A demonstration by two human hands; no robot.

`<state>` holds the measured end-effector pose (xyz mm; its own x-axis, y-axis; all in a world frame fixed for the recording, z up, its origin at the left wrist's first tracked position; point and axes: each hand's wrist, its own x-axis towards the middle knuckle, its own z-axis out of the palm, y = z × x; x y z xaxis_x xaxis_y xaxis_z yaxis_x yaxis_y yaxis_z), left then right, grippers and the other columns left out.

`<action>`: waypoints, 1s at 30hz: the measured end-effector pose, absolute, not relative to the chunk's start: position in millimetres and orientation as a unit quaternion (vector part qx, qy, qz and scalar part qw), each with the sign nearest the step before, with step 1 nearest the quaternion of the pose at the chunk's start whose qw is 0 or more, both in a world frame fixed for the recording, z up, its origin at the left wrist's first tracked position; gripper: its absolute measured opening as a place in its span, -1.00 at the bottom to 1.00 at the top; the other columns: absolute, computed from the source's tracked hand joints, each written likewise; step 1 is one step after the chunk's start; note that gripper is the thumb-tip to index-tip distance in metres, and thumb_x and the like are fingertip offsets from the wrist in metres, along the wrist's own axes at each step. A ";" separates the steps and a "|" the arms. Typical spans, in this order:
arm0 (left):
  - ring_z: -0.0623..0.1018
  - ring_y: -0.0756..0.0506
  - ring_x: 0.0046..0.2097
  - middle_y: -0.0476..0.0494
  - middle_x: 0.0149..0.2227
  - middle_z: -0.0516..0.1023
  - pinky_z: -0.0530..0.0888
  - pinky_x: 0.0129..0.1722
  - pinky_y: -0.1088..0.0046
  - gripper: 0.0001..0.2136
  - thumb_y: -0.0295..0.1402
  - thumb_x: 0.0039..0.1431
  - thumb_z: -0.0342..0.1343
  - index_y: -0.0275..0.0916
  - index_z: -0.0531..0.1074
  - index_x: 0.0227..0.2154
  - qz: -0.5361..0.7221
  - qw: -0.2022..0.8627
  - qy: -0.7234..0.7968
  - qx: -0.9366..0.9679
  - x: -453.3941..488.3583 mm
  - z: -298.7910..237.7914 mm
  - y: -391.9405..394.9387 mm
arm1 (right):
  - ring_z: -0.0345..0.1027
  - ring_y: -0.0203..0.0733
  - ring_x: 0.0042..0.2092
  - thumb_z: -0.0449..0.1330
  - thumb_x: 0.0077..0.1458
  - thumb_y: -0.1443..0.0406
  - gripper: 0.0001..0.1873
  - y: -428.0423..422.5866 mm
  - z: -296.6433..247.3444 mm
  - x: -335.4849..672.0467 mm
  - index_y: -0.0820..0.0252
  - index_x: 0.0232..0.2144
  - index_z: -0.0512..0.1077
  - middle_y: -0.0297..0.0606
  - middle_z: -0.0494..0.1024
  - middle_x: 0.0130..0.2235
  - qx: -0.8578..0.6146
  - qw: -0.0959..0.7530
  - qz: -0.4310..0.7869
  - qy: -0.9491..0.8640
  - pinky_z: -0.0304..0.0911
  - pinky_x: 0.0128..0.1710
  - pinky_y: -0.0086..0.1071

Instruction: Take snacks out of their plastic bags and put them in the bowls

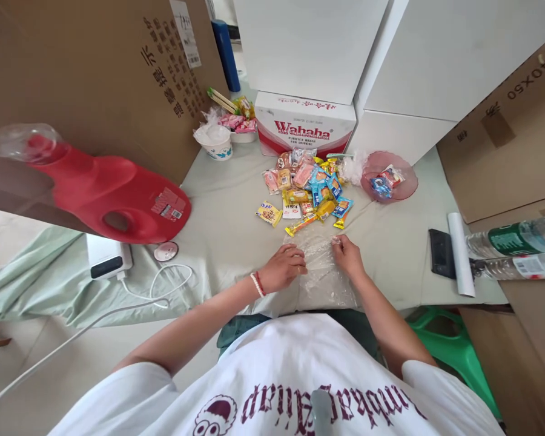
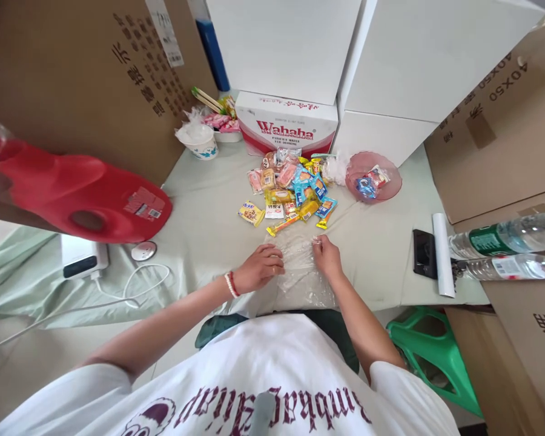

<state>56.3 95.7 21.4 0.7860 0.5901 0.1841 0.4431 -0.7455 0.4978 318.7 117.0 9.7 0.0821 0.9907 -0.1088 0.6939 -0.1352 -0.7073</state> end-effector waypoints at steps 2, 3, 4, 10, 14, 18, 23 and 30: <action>0.46 -0.14 0.20 -0.11 -0.09 0.68 0.26 0.29 0.10 -0.74 -0.47 0.35 -0.02 -0.10 0.58 -0.22 0.198 0.206 0.277 0.917 32.0 18.7 91.7 | 0.35 -0.14 -0.37 0.00 0.19 0.00 -0.62 120.3 7.2 327.3 0.11 -0.24 0.44 -0.31 0.52 -0.43 -0.692 0.248 0.309 -0.603 0.21 -0.30 -0.35; 0.48 -0.13 0.20 -0.10 -0.09 0.68 0.27 0.29 0.12 -0.74 -0.48 0.35 -0.03 -0.10 0.58 -0.23 0.201 0.205 0.280 0.916 18.8 18.9 87.5 | 0.34 -0.15 -0.38 0.01 0.18 -0.01 -0.62 121.5 6.4 330.2 0.11 -0.27 0.43 -0.32 0.51 -0.44 -0.694 0.251 0.313 -0.597 0.20 -0.31 -0.36; 0.50 -0.11 0.18 -0.10 -0.10 0.68 0.26 0.30 0.12 -0.72 -0.49 0.35 -0.04 -0.09 0.57 -0.23 0.193 0.208 0.286 0.915 5.5 19.8 82.0 | 0.32 -0.17 -0.38 0.03 0.17 -0.02 -0.62 122.6 5.7 332.2 0.12 -0.30 0.43 -0.33 0.50 -0.44 -0.698 0.255 0.315 -0.591 0.19 -0.32 -0.37; 0.57 -0.13 0.12 -0.17 0.06 0.63 0.39 0.25 0.13 -0.68 -0.46 0.25 -0.05 -0.14 0.56 -0.09 0.196 0.288 0.386 0.854 -49.3 40.8 38.7 | 0.27 -0.18 -0.40 0.10 0.13 0.00 -0.69 127.7 6.9 326.7 0.09 -0.33 0.38 -0.37 0.46 -0.47 -0.694 0.254 0.305 -0.600 0.12 -0.35 -0.38; 0.58 -0.15 -0.01 -0.19 -0.16 0.66 0.48 0.09 0.17 -0.69 -0.41 0.37 -0.14 -0.18 0.55 -0.22 0.297 0.197 0.531 0.769 -25.7 62.5 33.9 | 0.29 -0.19 -0.39 0.08 0.16 0.04 -0.75 127.6 9.1 310.4 0.07 -0.33 0.36 -0.36 0.47 -0.44 -0.671 0.240 0.292 -0.639 0.09 -0.34 -0.38; 0.40 -0.22 0.32 -0.26 0.22 0.53 0.27 0.33 0.05 -0.62 -0.31 0.42 -0.12 -0.16 0.48 0.16 0.190 0.112 0.493 0.841 24.6 50.2 58.8 | 0.29 -0.21 -0.39 0.17 0.07 0.07 -0.77 131.5 8.4 300.9 0.08 -0.34 0.37 -0.38 0.46 -0.44 -0.635 0.236 0.347 -0.648 0.11 -0.33 -0.39; 0.13 -0.36 0.48 -0.38 0.50 0.04 -0.08 0.41 -0.28 -0.40 -0.03 0.43 -0.12 -0.13 0.16 0.43 0.052 0.052 0.536 0.841 44.7 2.6 80.8 | 0.25 -0.23 -0.47 0.31 -0.15 0.01 -0.58 152.0 17.6 367.3 0.12 -0.30 0.40 -0.41 0.45 -0.48 -0.646 0.302 0.459 -0.530 0.16 -0.44 -0.39; 0.10 -0.40 0.49 -0.32 0.52 -0.08 -0.15 0.35 -0.47 -0.37 0.01 0.43 -0.18 -0.11 0.06 0.46 0.029 0.051 0.559 0.827 41.8 -6.1 78.7 | 0.49 -0.06 -0.14 0.06 0.30 0.09 -0.66 101.4 34.1 388.9 0.15 -0.15 0.54 -0.07 0.60 -0.15 -0.686 0.382 0.153 -0.600 0.43 -0.07 -0.14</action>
<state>41.8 78.7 -6.1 0.3736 0.9276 -0.0088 0.9217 -0.3701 0.1159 388.9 101.4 34.1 0.2332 0.9401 0.2487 0.7072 0.0116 -0.7069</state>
